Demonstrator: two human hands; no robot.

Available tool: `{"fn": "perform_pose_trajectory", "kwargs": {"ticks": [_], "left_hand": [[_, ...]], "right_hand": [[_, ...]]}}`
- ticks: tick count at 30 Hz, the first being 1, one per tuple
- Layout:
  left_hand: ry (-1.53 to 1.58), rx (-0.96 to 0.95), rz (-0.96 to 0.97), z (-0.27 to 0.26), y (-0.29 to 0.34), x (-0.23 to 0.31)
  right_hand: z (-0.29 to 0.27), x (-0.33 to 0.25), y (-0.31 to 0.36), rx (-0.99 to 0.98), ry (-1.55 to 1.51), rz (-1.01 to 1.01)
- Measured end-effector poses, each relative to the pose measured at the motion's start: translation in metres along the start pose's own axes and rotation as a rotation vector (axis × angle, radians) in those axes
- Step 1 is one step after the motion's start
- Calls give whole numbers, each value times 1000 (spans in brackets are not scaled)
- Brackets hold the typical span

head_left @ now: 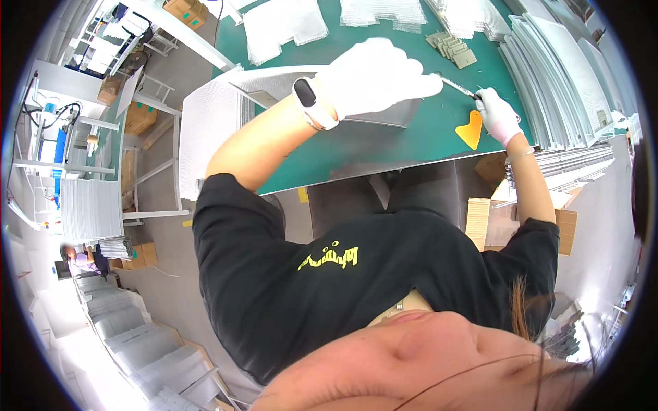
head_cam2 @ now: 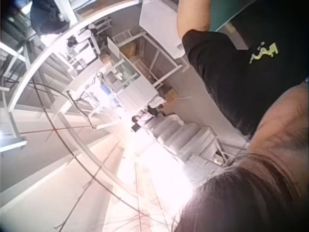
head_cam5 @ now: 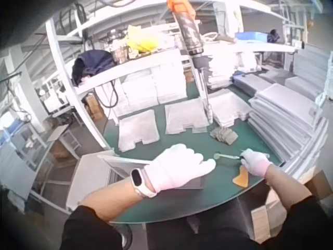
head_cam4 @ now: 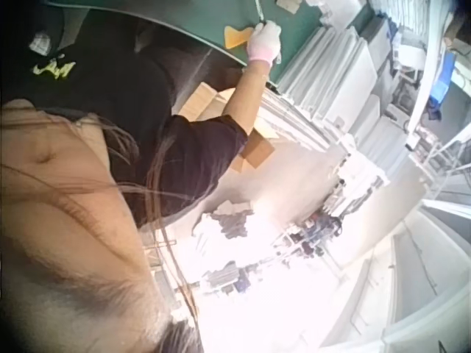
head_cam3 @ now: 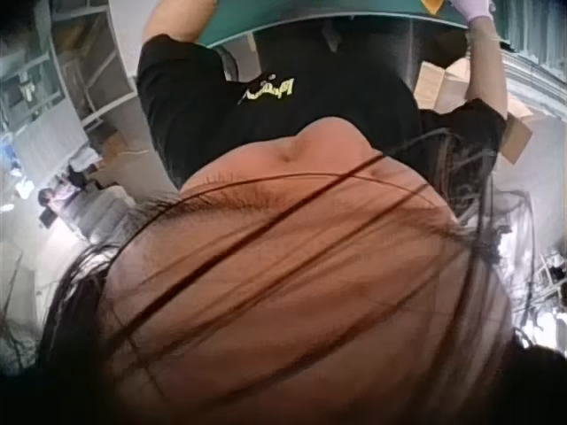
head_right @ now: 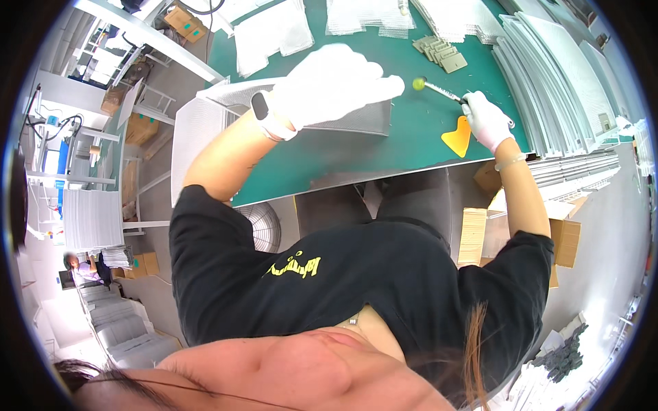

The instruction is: The person assembles air filters by placing a mesh sheet onto a metal frame, inserting a plastic component, and securing the assembly with a power drill. They handle multiple filter units sequentially, retrieving screws from a blue bin and fastening them into the frame corners.

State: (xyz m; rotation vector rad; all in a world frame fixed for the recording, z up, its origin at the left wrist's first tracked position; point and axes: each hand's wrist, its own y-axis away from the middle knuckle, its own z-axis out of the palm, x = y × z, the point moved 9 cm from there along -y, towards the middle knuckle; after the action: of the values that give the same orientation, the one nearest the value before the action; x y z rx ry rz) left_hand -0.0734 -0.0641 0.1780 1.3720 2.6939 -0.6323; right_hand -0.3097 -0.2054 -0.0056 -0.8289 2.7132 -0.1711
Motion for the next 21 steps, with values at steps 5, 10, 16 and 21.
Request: {"fn": "perform_pose_trajectory", "kwargs": {"ticks": [5,10,16,21], "left_hand": [[-134,215,-188,17,-3,4],[-127,656,-416,11,5,4],[-185,839,-556,13,6,3],[-170,880,-560,17,3,-1]], "right_hand": [[-66,-45,38,-223,-832,276],[-188,-89,61,-1,-872,-11],[-234,-129,56,202,-525,-270],[-192,-151,57,29,-94,-393]]}}
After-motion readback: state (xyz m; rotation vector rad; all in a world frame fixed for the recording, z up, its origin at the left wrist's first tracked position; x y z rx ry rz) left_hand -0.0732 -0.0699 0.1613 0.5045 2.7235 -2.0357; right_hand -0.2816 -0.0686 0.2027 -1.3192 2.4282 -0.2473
